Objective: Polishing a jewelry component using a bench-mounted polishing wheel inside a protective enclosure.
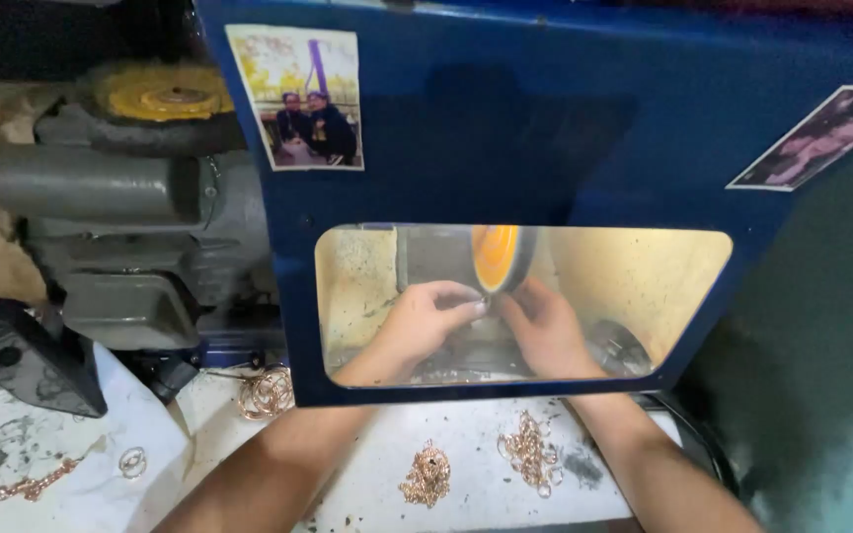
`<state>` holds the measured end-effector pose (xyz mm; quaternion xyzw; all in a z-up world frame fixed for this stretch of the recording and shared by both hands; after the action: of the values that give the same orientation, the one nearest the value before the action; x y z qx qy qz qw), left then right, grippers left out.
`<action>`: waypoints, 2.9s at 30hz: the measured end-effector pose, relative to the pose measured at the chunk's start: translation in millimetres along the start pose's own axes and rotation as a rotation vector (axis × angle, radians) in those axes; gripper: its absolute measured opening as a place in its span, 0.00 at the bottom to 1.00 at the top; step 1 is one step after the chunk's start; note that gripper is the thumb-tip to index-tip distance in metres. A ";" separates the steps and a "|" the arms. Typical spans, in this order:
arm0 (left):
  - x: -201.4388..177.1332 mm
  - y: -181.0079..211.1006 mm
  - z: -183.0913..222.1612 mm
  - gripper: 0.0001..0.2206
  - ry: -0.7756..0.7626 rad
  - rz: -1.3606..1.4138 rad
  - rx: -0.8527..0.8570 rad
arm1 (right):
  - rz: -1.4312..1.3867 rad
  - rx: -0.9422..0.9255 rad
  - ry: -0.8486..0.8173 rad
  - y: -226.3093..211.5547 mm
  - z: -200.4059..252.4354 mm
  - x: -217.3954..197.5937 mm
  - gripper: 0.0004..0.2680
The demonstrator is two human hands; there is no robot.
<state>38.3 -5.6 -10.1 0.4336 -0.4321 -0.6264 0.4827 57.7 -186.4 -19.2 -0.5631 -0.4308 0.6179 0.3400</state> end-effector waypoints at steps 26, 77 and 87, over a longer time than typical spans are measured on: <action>2.4 -13.5 -40.8 0.08 0.101 0.129 0.266 | -0.469 0.490 -0.085 43.4 -20.2 13.3 0.14; -0.8 -13.8 -50.1 0.11 -0.021 0.149 0.125 | -0.133 0.245 -0.193 47.6 -41.5 -5.9 0.13; 20.5 -13.2 -48.8 0.13 0.060 0.431 -0.017 | -0.322 0.413 -0.120 15.3 -31.2 4.8 0.13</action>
<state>78.8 -29.5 -37.6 0.3456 -0.4946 -0.4993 0.6218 88.9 -183.5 -35.0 -0.3682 -0.3990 0.6631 0.5153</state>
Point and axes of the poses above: each hand's wrist, its own z-axis away from the middle knuckle, its own x-axis out of the palm, y = z × x, the point moved 4 cm from there along -z, towards the middle knuckle, and after that the axes turned 1 degree about y, right-handed, at the moved point
